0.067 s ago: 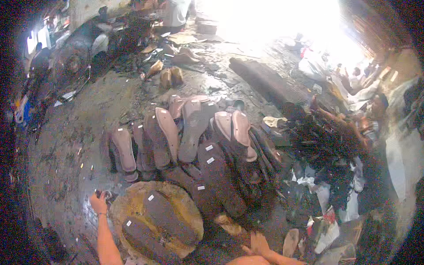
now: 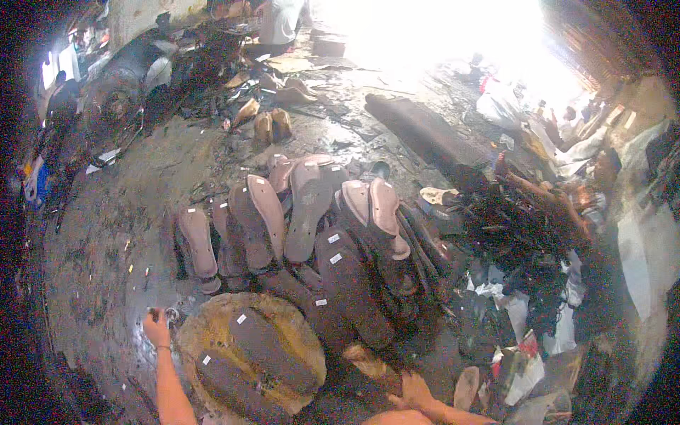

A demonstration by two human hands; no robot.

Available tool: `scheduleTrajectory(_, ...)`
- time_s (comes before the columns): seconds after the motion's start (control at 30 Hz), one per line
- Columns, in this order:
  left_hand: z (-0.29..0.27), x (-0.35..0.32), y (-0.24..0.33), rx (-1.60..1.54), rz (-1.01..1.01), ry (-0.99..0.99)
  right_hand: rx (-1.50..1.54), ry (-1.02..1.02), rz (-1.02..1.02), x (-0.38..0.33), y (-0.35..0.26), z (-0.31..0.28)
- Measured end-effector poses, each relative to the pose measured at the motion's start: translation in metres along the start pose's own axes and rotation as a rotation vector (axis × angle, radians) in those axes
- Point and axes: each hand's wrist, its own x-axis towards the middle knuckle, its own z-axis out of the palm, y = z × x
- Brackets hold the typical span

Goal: The person sits on the floor and repeatedly hammers small metal pins into the heels of brown shoe soles using a wooden block. They pick up soles, position them on a round wooden stump, insert pins, and strike them with the block, then set the soles aside.

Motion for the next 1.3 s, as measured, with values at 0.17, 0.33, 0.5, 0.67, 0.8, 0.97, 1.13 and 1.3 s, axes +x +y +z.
scheduleTrajectory(0.17, -0.060, -0.039, 0.041, -0.876, -0.330, 0.171, 0.532, -0.122, -0.024, -0.018, 0.020, -0.015)
scheduleTrajectory(0.33, -0.136, -0.116, 0.088, -1.055, -0.448, 0.125, 0.647, -0.047, -0.209, -0.019, -0.050, -0.054)
scheduleTrajectory(0.5, -0.134, -0.174, 0.121, -0.895, -0.452, 0.109, 1.106, 0.047, -0.404, 0.003, -0.150, -0.078)
scheduleTrajectory(0.67, -0.135, -0.190, 0.131, -1.009, -0.485, 0.128, 0.972, -0.232, -0.338, 0.027, -0.187, -0.055)
scheduleTrajectory(0.8, -0.107, -0.198, 0.126, -1.066, -0.513, 0.033, 1.204, -0.141, -0.449, -0.001, -0.208, -0.049)
scheduleTrajectory(0.97, -0.072, -0.188, 0.116, -0.786, -0.420, -0.068, 1.012, -0.356, -0.371, 0.005, -0.188, -0.034)
scheduleTrajectory(1.13, -0.076, -0.194, 0.120, -0.682, -0.309, -0.028, 1.091, -0.341, -0.360, -0.010, -0.218, -0.057)
scheduleTrajectory(1.3, -0.077, -0.194, 0.138, -0.386, -0.223, 0.030, 1.675, -0.620, -0.739, 0.008, -0.248, -0.119)
